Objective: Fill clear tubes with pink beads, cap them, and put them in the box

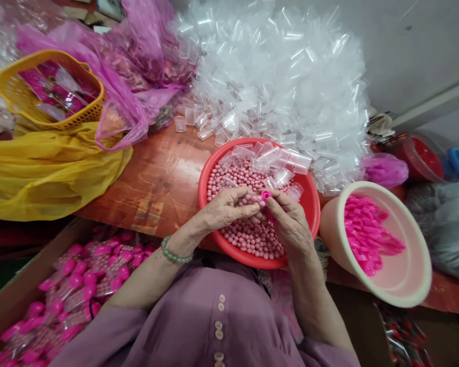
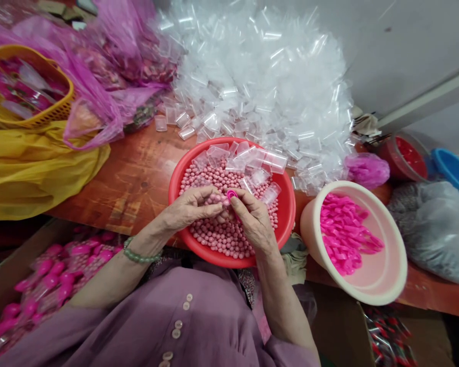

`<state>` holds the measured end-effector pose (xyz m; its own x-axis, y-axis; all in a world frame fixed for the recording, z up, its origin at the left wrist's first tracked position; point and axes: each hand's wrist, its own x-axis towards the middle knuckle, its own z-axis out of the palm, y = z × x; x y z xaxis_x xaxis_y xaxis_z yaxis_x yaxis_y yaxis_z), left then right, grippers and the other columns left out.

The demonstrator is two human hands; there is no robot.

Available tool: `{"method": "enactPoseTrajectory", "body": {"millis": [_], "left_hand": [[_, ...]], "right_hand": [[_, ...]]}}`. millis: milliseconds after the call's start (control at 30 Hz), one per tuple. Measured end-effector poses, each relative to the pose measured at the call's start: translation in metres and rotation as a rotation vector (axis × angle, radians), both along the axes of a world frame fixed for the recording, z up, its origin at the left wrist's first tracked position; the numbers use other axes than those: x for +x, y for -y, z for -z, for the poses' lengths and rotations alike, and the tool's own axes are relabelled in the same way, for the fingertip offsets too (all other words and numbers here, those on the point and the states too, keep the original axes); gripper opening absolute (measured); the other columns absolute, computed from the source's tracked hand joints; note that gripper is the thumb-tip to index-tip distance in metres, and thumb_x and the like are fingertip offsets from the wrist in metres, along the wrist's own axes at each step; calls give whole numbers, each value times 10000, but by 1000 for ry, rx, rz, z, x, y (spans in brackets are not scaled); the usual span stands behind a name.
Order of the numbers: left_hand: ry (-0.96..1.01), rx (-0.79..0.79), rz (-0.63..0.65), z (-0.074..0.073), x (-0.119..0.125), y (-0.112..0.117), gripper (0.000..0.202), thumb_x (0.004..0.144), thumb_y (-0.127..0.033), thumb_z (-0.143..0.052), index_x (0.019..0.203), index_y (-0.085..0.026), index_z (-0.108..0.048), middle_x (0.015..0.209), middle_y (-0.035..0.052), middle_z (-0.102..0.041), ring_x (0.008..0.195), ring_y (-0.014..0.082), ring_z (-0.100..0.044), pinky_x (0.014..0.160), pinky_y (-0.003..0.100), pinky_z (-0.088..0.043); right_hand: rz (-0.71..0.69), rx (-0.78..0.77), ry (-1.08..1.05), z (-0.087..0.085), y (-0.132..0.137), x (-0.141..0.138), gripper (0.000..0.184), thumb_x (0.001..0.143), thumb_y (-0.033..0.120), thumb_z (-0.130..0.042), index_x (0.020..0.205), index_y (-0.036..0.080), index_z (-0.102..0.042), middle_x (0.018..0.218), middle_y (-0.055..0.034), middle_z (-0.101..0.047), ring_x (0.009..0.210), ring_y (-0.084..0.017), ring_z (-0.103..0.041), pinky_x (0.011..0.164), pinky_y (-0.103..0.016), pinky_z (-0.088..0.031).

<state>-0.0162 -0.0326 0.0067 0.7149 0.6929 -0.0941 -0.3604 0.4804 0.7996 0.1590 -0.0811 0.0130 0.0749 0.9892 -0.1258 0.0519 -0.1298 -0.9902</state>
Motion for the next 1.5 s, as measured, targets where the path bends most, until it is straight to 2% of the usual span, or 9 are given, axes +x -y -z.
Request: {"method": "enactPoseTrajectory", "body": {"millis": [133, 267, 467, 633, 833, 967, 1167, 1333, 1500], "left_hand": [[-45, -1, -85, -1, 1, 1, 375, 684, -291, -826, 945, -145, -599, 844, 9, -684, 787, 126, -662, 814, 289, -534], [-137, 41, -213, -3, 3, -1, 372, 638, -235, -836, 924, -147, -615, 814, -16, -665, 758, 108, -625, 801, 268, -511], [-185, 87, -318, -3, 4, -4, 311, 638, -240, -822, 888, -133, -672, 799, -8, -676, 736, 103, -610, 753, 242, -495], [-220, 153, -254, -5, -1, -4, 270, 667, -265, -801, 875, -134, -690, 798, -3, -670, 739, 106, -599, 738, 236, -489], [-256, 170, -247, -6, 0, -4, 261, 683, -321, -788, 789, -135, -639, 730, -8, -636, 674, 102, -573, 663, 234, -472], [-260, 126, -257, -6, 2, -5, 306, 647, -326, -816, 783, -129, -625, 677, -30, -587, 631, 83, -525, 629, 218, -437], [-307, 181, -261, -7, 1, -7, 306, 645, -324, -820, 754, -132, -608, 659, -54, -520, 620, 65, -458, 603, 204, -380], [-267, 204, -84, -5, 2, -6, 330, 686, -386, -792, 689, -134, -579, 619, -64, -471, 594, 62, -426, 576, 213, -348], [-207, 133, -67, -5, 2, -7, 392, 670, -450, -807, 698, -140, -569, 622, -62, -512, 589, 62, -455, 591, 217, -377]], "right_hand": [[15, -57, -9, -7, 2, -1, 341, 866, 476, -663, 1148, 295, -723, 1108, -9, -738, 1022, -198, -676, 875, -313, -554], [6, -95, -96, -14, 4, -4, 305, 836, 385, -721, 1133, 315, -728, 1183, 14, -719, 866, -128, -686, 811, -252, -558], [-36, -115, -214, -13, 1, -10, 316, 797, 370, -762, 1079, 251, -683, 928, -3, -731, 674, -115, -682, 595, -227, -579], [-99, -175, -233, -7, 0, -11, 269, 790, 387, -767, 944, 221, -622, 720, 32, -680, 579, -111, -668, 498, -200, -572], [-227, -227, -80, -17, 15, -6, 329, 873, 385, -684, 1157, 224, -641, 1015, -48, -730, 853, -150, -720, 777, -294, -623], [-230, -63, 195, -18, 27, 3, 406, 853, 308, -716, 1244, 276, -609, 1192, -57, -694, 1071, -196, -682, 913, -344, -579], [-227, 218, 775, -21, 30, 9, 453, 926, 291, -612, 1367, 242, -525, 1148, -94, -724, 932, -206, -717, 859, -376, -586], [-325, 307, 853, -37, 21, 6, 500, 931, 255, -599, 1417, 284, -488, 1252, -81, -693, 1054, -226, -702, 945, -396, -568], [-317, 396, 854, -39, 12, 3, 411, 921, 225, -603, 1330, 269, -580, 1173, -76, -720, 1019, -215, -701, 885, -353, -580]]}}
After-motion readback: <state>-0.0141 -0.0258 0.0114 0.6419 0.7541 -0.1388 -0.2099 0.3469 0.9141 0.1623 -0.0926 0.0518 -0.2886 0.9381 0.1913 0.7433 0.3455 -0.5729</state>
